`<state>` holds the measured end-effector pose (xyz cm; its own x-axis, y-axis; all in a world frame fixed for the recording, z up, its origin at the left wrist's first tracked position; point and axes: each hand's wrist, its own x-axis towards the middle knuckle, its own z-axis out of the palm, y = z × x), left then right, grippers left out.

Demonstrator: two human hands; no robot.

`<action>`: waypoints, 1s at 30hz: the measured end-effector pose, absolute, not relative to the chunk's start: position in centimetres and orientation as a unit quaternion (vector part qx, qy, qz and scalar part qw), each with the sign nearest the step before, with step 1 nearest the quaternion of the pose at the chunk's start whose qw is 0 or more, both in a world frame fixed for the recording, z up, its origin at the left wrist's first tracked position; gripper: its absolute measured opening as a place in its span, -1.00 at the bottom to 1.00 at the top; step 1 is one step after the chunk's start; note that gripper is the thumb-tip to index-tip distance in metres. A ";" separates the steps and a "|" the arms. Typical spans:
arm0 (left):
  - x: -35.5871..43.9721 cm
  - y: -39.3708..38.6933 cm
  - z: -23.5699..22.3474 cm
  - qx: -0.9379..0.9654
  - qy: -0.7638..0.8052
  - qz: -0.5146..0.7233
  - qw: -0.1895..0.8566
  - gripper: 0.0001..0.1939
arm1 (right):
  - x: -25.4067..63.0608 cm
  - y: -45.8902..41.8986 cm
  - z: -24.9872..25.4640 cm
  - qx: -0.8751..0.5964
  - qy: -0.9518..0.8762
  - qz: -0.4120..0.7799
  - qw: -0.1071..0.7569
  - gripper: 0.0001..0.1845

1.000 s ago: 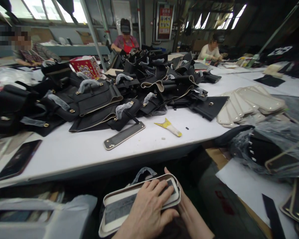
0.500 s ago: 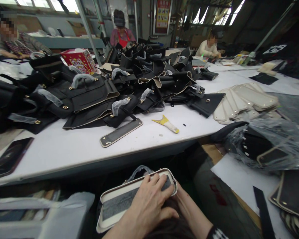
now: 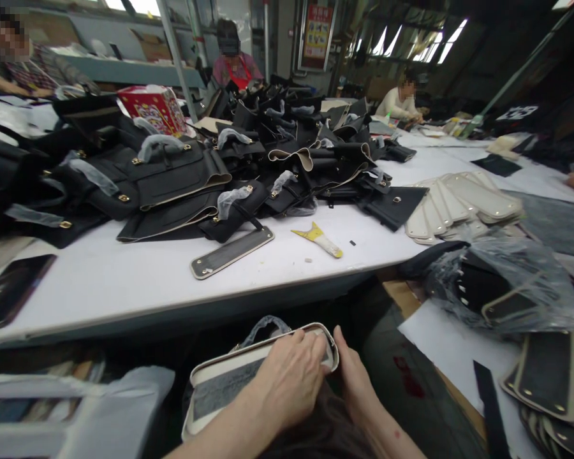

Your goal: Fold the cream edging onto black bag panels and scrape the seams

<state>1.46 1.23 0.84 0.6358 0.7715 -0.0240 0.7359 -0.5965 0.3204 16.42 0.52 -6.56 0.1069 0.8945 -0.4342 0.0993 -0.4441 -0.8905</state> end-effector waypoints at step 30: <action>1.5 7.3 2.4 0.918 0.359 0.044 0.162 -0.79 | 15.4 -0.1 -3.6 -0.702 -0.664 0.205 0.157 -0.58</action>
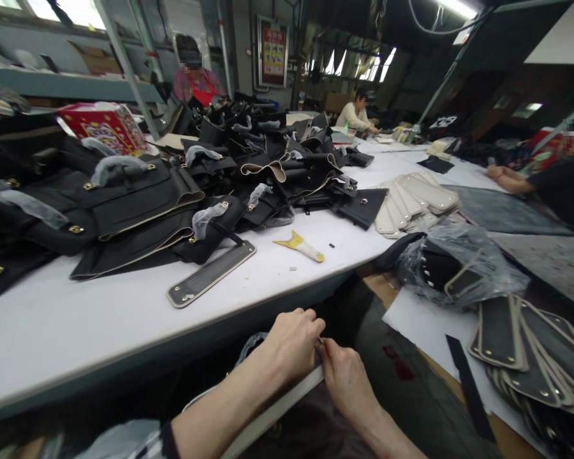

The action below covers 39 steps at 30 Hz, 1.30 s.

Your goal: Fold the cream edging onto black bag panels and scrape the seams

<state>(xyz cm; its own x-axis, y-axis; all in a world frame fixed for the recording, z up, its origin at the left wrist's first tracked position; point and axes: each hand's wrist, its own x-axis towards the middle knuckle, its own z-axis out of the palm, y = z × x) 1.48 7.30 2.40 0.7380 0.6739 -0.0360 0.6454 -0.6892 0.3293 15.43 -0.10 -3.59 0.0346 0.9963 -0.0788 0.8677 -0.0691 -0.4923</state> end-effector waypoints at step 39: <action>0.5 11.8 -2.7 0.786 0.350 0.067 0.505 -0.68 | 18.1 4.7 -2.5 -0.560 -0.413 0.705 0.138 -0.53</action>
<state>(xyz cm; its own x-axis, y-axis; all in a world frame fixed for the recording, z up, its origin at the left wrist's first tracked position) 0.52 11.82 -2.71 0.7453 0.6186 -0.2486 0.4830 -0.2440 0.8409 18.11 4.69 -2.51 -0.3349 0.6564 -0.6760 0.2683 -0.6213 -0.7362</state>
